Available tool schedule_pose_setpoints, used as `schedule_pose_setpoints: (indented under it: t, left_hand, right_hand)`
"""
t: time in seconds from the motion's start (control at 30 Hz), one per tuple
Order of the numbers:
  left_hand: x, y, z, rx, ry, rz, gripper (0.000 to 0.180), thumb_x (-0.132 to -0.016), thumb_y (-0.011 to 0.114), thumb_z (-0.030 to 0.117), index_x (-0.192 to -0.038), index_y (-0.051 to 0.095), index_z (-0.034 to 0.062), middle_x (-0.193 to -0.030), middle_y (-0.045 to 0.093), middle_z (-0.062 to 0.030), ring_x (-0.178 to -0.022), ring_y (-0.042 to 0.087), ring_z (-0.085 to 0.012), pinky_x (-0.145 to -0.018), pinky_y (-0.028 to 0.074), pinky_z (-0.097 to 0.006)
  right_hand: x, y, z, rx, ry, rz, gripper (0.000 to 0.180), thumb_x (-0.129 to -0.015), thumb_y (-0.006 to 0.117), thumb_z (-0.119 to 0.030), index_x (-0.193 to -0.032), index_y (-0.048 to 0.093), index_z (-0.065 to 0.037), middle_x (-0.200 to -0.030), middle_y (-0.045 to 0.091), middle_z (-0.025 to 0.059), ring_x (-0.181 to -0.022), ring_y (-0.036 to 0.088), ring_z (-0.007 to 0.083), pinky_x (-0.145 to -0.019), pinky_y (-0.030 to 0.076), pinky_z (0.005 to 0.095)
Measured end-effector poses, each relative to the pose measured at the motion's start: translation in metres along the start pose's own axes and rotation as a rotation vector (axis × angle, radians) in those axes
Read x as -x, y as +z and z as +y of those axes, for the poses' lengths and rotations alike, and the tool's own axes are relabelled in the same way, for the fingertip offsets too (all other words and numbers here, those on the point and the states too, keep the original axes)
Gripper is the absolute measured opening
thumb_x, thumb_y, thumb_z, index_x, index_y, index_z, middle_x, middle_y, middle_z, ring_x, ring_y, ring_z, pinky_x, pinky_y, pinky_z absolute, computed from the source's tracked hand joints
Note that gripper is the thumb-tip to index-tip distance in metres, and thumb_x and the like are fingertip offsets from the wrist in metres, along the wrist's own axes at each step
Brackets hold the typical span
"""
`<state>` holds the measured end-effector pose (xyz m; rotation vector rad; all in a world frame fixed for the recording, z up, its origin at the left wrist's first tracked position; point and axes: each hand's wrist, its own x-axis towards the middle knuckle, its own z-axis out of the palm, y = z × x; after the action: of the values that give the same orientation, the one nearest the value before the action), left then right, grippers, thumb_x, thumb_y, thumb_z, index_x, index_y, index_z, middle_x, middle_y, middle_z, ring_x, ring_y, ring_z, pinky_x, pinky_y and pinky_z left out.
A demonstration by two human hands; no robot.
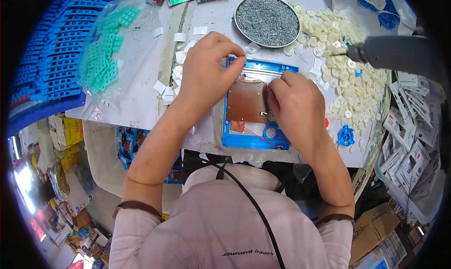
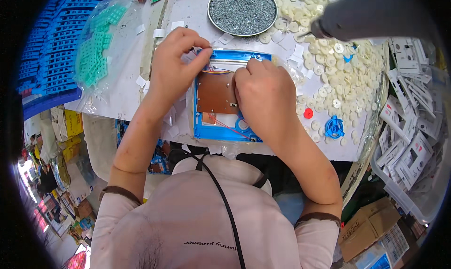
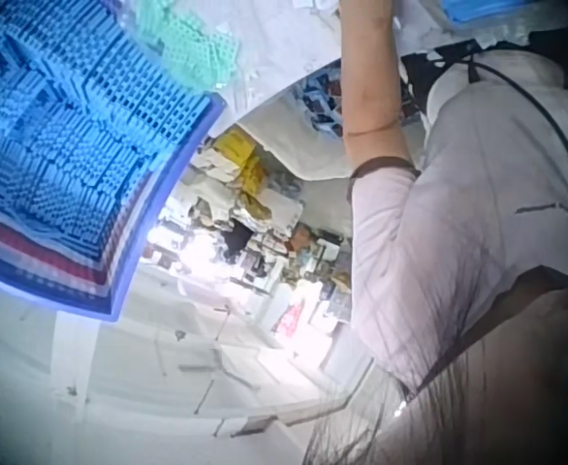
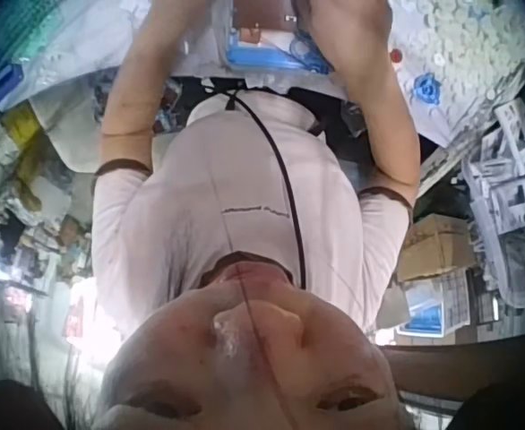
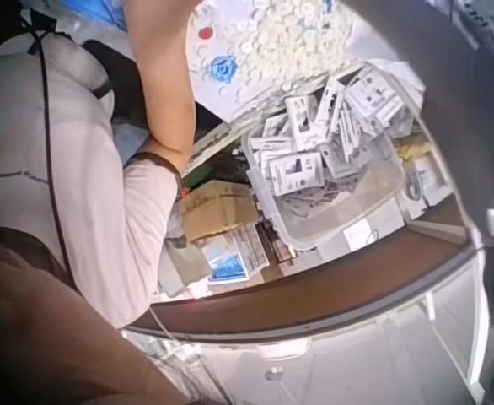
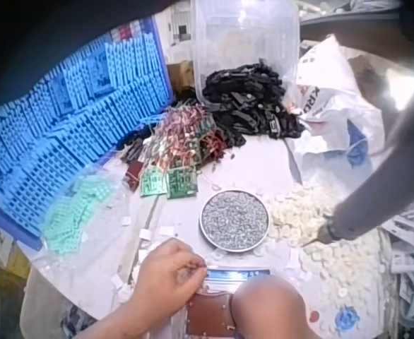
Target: Assembling a blue electronic device by inserting a circuit board into a plastic frame and connecting wires.
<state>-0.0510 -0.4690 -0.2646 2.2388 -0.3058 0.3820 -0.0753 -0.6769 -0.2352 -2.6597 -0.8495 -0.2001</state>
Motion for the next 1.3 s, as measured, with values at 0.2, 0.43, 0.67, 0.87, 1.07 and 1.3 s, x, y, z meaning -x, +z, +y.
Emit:
schedule_pose_setpoints:
  t: [0.2,0.43,0.67,0.87,1.07,1.3]
  left_hand:
    - [-0.008,0.001,0.013,0.029,0.282,-0.308,0.008,-0.08,0.075,0.012,-0.087,0.072,0.008,-0.083,0.069,-0.0036,-0.084,0.063,-0.0242,-0.082,0.047,-0.039]
    - [-0.021,0.008,0.021,-0.106,0.415,-0.408,0.008,-0.08,0.075,0.013,-0.082,0.068,0.0098,-0.079,0.064,-0.0022,-0.083,0.059,-0.0243,-0.083,0.043,-0.039]
    - [-0.037,0.008,0.025,-0.246,0.706,-0.533,0.009,-0.074,0.074,0.012,-0.079,0.067,0.0103,-0.077,0.059,-0.0027,-0.085,0.058,-0.0236,-0.083,0.045,-0.038]
    - [-0.038,0.004,0.027,-0.238,0.492,-0.626,0.009,-0.078,0.074,0.012,-0.082,0.067,0.0073,-0.08,0.065,-0.0081,-0.082,0.062,-0.0295,-0.076,0.05,-0.041]
    - [-0.024,0.001,0.025,-0.074,0.328,-0.515,0.01,-0.082,0.073,0.012,-0.087,0.067,0.0062,-0.081,0.066,-0.0096,-0.081,0.063,-0.0316,-0.073,0.05,-0.043]
    - [-0.028,0.004,0.027,-0.231,0.536,-0.632,0.007,-0.08,0.072,0.013,-0.085,0.067,0.0102,-0.085,0.062,-0.0049,-0.089,0.059,-0.0266,-0.082,0.044,-0.04]
  right_hand:
    - [0.016,-0.005,-0.006,-0.07,-0.026,-0.057,0.008,-0.073,0.07,-0.009,-0.077,0.064,-0.007,-0.079,0.059,0.0071,-0.076,0.061,0.0256,-0.065,0.047,0.0382]
    - [0.037,0.0,-0.007,-0.18,0.057,0.047,0.021,-0.078,0.072,-0.008,-0.098,0.07,-0.005,-0.083,0.058,0.0078,-0.075,0.059,0.0265,-0.065,0.046,0.0386]
    - [0.041,0.001,-0.008,-0.212,0.118,0.096,0.02,-0.079,0.072,-0.006,-0.099,0.07,-0.005,-0.084,0.059,0.0084,-0.075,0.058,0.0275,-0.065,0.047,0.0389]
    - [0.042,0.003,-0.005,-0.225,0.102,0.101,0.019,-0.078,0.072,-0.006,-0.098,0.07,-0.005,-0.084,0.058,0.0082,-0.075,0.057,0.0276,-0.065,0.047,0.0391]
    - [0.039,0.004,-0.003,-0.229,0.076,0.112,0.018,-0.077,0.072,-0.005,-0.095,0.068,-0.006,-0.082,0.056,0.0077,-0.075,0.056,0.0277,-0.065,0.045,0.0398]
    - [0.037,0.002,-0.002,-0.199,0.049,0.06,0.015,-0.078,0.07,-0.007,-0.093,0.067,-0.007,-0.084,0.056,0.007,-0.078,0.057,0.0277,-0.066,0.045,0.0405]
